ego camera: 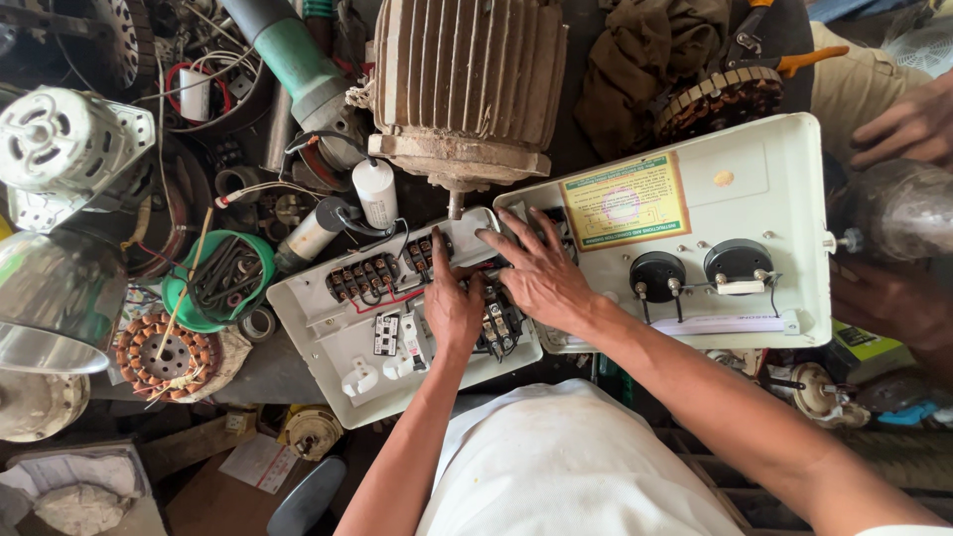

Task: The person uses a screwdriver to tighten and adjust connections on a contactor inside an open electrical control box. They also handle a small transparent plastic component and manipulate wires within the box.

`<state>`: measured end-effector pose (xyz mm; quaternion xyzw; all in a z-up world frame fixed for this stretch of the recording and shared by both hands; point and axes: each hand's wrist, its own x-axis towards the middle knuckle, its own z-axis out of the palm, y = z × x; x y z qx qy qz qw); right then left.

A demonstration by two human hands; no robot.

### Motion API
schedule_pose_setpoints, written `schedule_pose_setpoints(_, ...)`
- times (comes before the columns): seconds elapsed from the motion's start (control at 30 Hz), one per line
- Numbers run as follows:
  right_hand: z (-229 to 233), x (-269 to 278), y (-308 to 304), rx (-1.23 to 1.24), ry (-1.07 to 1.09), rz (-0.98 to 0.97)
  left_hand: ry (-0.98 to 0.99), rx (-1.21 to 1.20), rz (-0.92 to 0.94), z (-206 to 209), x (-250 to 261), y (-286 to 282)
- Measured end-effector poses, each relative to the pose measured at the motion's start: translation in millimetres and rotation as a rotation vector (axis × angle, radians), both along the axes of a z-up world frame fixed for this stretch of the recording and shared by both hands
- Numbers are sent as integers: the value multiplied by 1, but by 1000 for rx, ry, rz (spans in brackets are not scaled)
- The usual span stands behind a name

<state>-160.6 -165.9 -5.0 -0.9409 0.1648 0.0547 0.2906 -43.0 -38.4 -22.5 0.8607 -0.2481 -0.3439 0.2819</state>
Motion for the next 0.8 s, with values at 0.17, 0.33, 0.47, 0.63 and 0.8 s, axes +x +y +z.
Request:
schedule_pose_setpoints(0.17,3,-2,-2,23,0,12,-5,7,-7,1,0,0)
schedule_pose_setpoints(0.33,4,-4,-4,63,8,18,7,1,-24,0,1,1)
schedule_pose_setpoints(0.47,2,-7,-4,67,-40,0,41,-28,-67,-4,7,3)
schedule_pose_setpoints(0.63,0,-7,-2,76,-11,-7,95,-67,-110,-9,13,8)
schedule_pose_setpoints(0.8,0,-9,-2,97,-73,-12,56,-50,-77,-9,8,6)
